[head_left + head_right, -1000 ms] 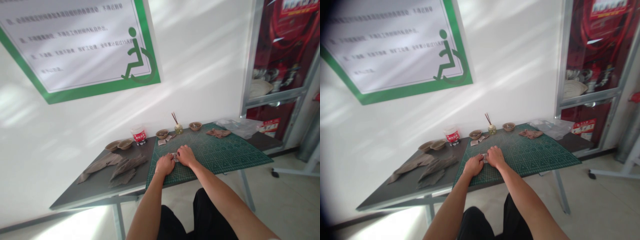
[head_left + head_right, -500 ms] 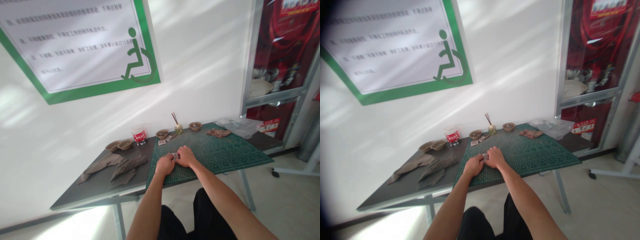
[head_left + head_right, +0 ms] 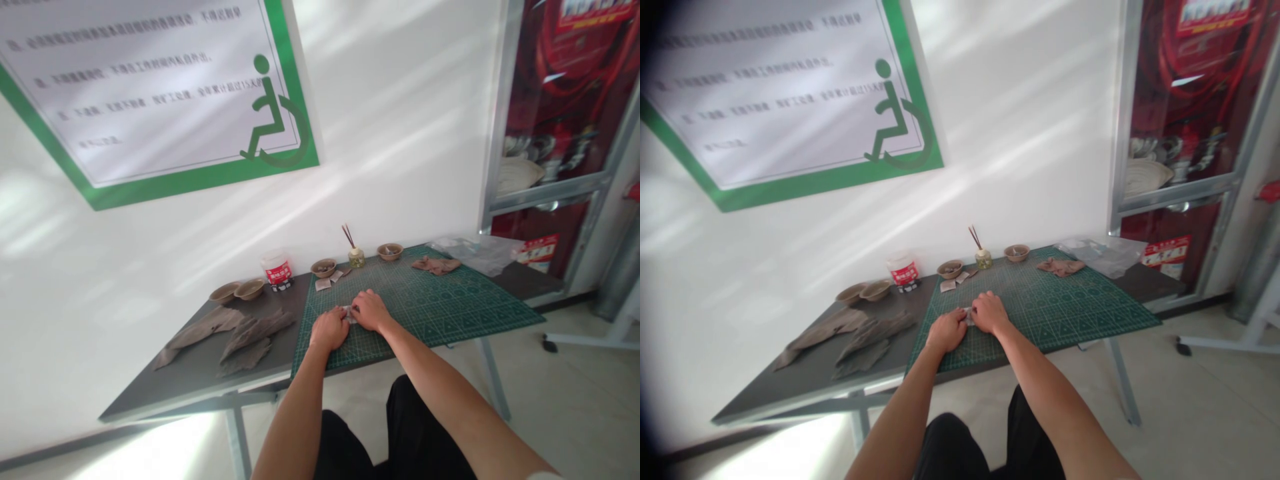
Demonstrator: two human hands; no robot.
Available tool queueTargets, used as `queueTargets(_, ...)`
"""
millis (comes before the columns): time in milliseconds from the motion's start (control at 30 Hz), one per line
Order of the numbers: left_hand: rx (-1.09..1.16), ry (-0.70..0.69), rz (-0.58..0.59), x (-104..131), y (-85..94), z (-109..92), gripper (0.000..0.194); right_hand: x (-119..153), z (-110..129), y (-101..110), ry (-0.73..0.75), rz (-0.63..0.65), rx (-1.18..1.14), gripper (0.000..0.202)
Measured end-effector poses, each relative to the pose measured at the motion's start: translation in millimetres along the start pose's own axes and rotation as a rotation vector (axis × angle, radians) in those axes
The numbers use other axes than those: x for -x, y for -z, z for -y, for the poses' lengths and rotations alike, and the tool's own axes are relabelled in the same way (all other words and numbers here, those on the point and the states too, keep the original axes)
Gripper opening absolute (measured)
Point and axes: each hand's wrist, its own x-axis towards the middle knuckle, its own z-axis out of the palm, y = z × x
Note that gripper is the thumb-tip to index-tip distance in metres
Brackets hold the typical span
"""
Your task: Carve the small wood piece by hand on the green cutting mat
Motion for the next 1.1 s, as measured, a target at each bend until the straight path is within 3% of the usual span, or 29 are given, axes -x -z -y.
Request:
queueTargets(133,0.029,0.01,0.007,-0.5,-1.3,1.1,0.038,2.9,1.6,2.1,0.053,0.021,-0.003,0.022)
queueTargets(433,0.028,0.014,-0.015,-2.2,-6.7,4.0,0.039,0.4,1.1,-0.4,-0.062,-0.01,0.058,0.032)
queueTargets(733,0.033,0.033,0.009,0.4,0.4,-0.3,0.038,1.6,-0.6,-0.8,-0.014,-0.034,0.021,0.03)
queueTargets(1100,0.013,0.011,-0.026,-2.8,-8.5,5.4,0.038,-0.4,-1.8,-1.6,-0.038,-0.019,0.028,0.033)
